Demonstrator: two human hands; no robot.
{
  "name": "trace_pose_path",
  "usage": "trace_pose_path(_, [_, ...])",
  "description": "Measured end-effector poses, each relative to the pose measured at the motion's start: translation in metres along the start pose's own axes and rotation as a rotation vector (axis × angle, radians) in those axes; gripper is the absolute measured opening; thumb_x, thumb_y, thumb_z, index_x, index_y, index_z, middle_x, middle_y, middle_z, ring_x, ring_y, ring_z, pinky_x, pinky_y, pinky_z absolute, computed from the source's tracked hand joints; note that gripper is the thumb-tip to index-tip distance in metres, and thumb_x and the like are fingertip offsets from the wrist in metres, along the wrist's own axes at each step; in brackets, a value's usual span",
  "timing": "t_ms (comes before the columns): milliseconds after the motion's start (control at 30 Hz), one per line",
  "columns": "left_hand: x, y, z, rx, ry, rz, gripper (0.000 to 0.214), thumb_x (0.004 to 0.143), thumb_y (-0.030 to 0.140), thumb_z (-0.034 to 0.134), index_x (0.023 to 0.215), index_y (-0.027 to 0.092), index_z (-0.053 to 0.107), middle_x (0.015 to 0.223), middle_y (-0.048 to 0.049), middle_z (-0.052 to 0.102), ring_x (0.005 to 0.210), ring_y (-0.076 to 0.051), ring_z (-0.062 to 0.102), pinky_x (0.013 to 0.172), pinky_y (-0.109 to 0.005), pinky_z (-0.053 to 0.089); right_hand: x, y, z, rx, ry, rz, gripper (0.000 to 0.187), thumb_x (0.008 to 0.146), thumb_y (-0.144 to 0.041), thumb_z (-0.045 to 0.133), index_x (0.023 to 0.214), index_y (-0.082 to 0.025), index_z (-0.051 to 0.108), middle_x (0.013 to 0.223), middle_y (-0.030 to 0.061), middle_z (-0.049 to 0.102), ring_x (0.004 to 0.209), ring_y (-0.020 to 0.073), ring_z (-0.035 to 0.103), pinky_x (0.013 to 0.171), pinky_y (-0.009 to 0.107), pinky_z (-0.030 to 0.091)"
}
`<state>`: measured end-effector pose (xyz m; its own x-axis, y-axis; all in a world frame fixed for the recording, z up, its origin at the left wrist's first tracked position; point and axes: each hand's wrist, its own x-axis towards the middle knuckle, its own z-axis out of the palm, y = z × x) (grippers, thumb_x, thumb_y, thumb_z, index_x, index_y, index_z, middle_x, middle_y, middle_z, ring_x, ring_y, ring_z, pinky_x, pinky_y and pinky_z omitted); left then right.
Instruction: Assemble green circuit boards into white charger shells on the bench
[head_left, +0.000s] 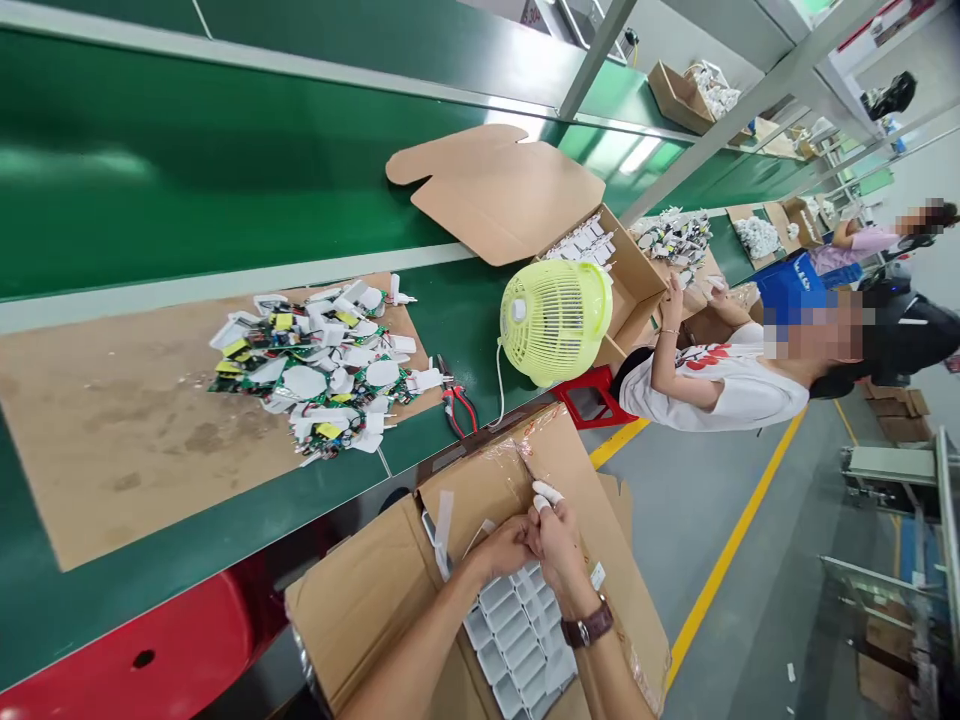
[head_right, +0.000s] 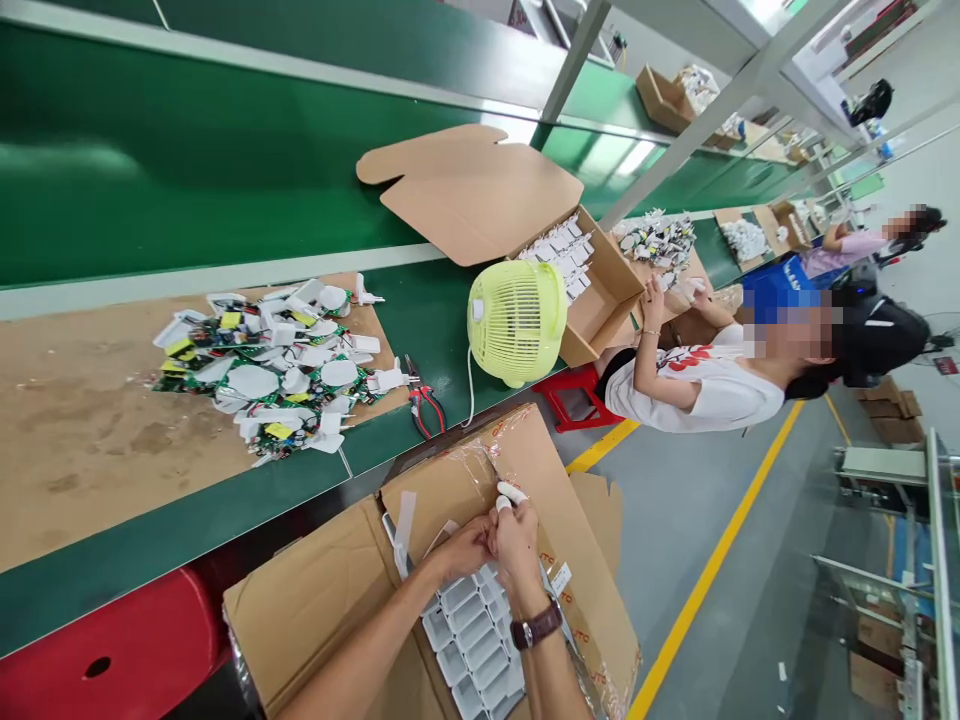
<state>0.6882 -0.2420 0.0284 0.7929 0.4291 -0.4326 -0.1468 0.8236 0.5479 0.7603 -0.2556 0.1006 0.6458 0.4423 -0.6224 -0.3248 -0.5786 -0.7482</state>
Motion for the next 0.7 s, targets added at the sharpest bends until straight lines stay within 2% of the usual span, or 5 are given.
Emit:
trace_pose_path(100, [0.000, 0.003, 0.004, -0.100, -0.131, 0.000, 0.038, 0.061, 0.007, 0.077, 0.096, 0.021, 0.077, 0.076, 0.0000, 0.068, 0.066, -0.016, 0.058, 0.064, -0.031, 0.050, -0.003, -0.016, -0.023, -0.188, -0.081, -0.100, 0.035, 0.075, -0.039, 0.069, 0.105, -0.020, 0.066, 0.058, -0.0057, 0.055, 0.045, 0.0131, 0.044, 0.044, 0.024, 0.035])
trace_pose_path(200, [0.001, 0.010, 0.009, -0.262, -0.209, -0.014, 0.087, 0.065, 0.011, 0.081, 0.145, 0.033, 0.054, 0.110, -0.0059, 0.072, 0.088, -0.021, 0.067, 0.078, -0.035, 0.053, 0.016, -0.052, -0.028, -0.643, -0.181, -0.377, 0.031, 0.088, -0.028, 0.054, 0.116, -0.019, 0.065, 0.073, 0.0016, 0.066, 0.060, 0.0192, 0.057, 0.056, 0.030, 0.045])
trace_pose_path(267, [0.002, 0.018, 0.011, -0.368, -0.179, -0.021, 0.097, 0.066, 0.012, 0.082, 0.153, 0.034, 0.044, 0.128, -0.0109, 0.068, 0.103, -0.025, 0.068, 0.084, -0.037, 0.053, 0.038, -0.079, -0.019, -1.061, -0.209, -0.592, 0.031, 0.087, -0.013, 0.047, 0.109, -0.018, 0.068, 0.092, 0.0080, 0.070, 0.081, 0.0227, 0.062, 0.073, 0.034, 0.048])
trace_pose_path(400, [0.006, 0.036, 0.012, -0.473, 0.042, 0.042, 0.083, 0.071, 0.013, 0.076, 0.149, 0.027, 0.052, 0.147, -0.0140, 0.058, 0.119, -0.027, 0.063, 0.094, -0.037, 0.052, 0.079, -0.117, 0.005, -1.689, -0.369, -0.806, 0.030, 0.083, 0.001, 0.047, 0.090, -0.015, 0.071, 0.106, 0.0139, 0.069, 0.100, 0.0271, 0.058, 0.089, 0.040, 0.037])
trace_pose_path(700, [0.009, 0.049, -0.004, -0.655, -0.046, -0.009, 0.113, 0.069, 0.004, 0.074, 0.164, 0.031, 0.018, 0.128, -0.0108, 0.071, 0.121, -0.022, 0.065, 0.115, -0.041, 0.034, 0.110, -0.129, 0.018, -1.826, -0.606, -0.985, 0.032, 0.082, 0.003, 0.051, 0.093, -0.017, 0.073, 0.094, 0.0092, 0.067, 0.092, 0.0246, 0.054, 0.091, 0.040, 0.026])
